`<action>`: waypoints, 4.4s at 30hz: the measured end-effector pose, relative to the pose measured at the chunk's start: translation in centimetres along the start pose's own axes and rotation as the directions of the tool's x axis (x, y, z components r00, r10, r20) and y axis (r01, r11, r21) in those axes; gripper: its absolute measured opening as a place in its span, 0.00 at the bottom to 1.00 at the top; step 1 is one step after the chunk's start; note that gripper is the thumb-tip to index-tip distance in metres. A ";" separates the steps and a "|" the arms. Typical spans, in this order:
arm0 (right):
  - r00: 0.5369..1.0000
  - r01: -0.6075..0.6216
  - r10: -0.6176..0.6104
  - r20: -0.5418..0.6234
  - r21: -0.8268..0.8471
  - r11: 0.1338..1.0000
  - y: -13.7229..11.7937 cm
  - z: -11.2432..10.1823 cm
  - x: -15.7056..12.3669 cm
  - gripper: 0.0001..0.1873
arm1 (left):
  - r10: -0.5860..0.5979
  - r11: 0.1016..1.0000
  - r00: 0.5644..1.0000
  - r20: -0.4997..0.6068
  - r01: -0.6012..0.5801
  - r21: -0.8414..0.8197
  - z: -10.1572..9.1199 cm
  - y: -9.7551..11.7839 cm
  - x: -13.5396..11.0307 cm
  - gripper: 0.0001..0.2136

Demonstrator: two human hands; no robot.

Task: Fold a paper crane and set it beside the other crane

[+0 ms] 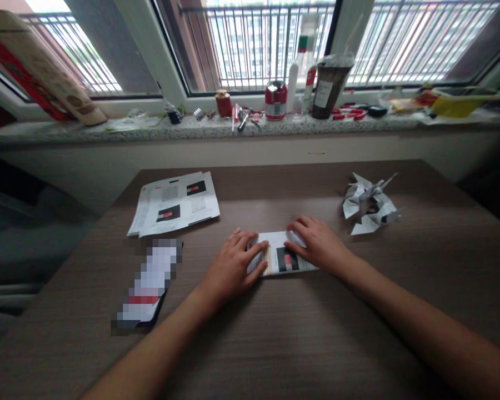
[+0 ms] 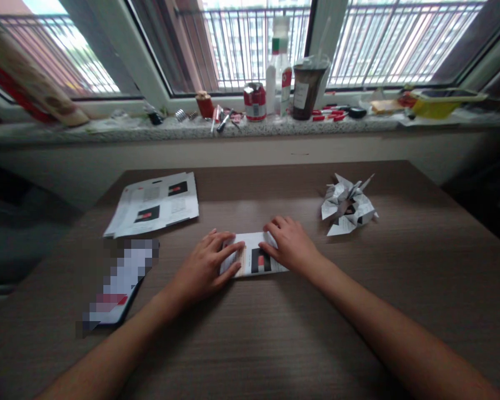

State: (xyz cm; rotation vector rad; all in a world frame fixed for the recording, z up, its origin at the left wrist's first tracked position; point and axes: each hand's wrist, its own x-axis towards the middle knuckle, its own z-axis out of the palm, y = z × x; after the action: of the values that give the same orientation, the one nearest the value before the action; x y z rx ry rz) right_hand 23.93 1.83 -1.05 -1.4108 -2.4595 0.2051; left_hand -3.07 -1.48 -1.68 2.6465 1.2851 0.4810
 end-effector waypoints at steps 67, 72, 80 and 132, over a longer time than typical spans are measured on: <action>0.999 0.005 -0.006 -0.043 -0.005 1.000 -0.3 2.2 -0.2 0.07 | -0.211 0.966 0.972 -0.101 0.192 -0.171 0.5 -2.7 1.3 0.05; 0.999 0.006 -0.006 -0.053 0.010 1.000 -0.6 2.3 -0.3 0.07 | -0.227 0.967 0.971 -0.078 0.214 -0.140 0.7 -2.8 1.4 0.03; 0.999 0.010 -0.008 -0.035 0.075 0.997 -0.7 2.1 -0.6 0.10 | -0.259 0.888 0.963 -0.076 0.206 -0.412 -0.2 -2.1 1.3 0.02; 0.980 -0.199 0.166 0.112 0.452 0.869 4.6 -2.1 -4.8 0.11 | -0.494 0.645 0.867 -0.069 0.312 -0.697 0.0 -2.4 0.5 0.07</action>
State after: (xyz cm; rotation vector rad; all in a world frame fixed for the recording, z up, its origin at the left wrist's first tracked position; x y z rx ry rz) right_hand 30.58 0.00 -1.21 -1.4277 -2.1206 0.8366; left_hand -4.52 0.39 -2.27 1.6668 1.3793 1.0066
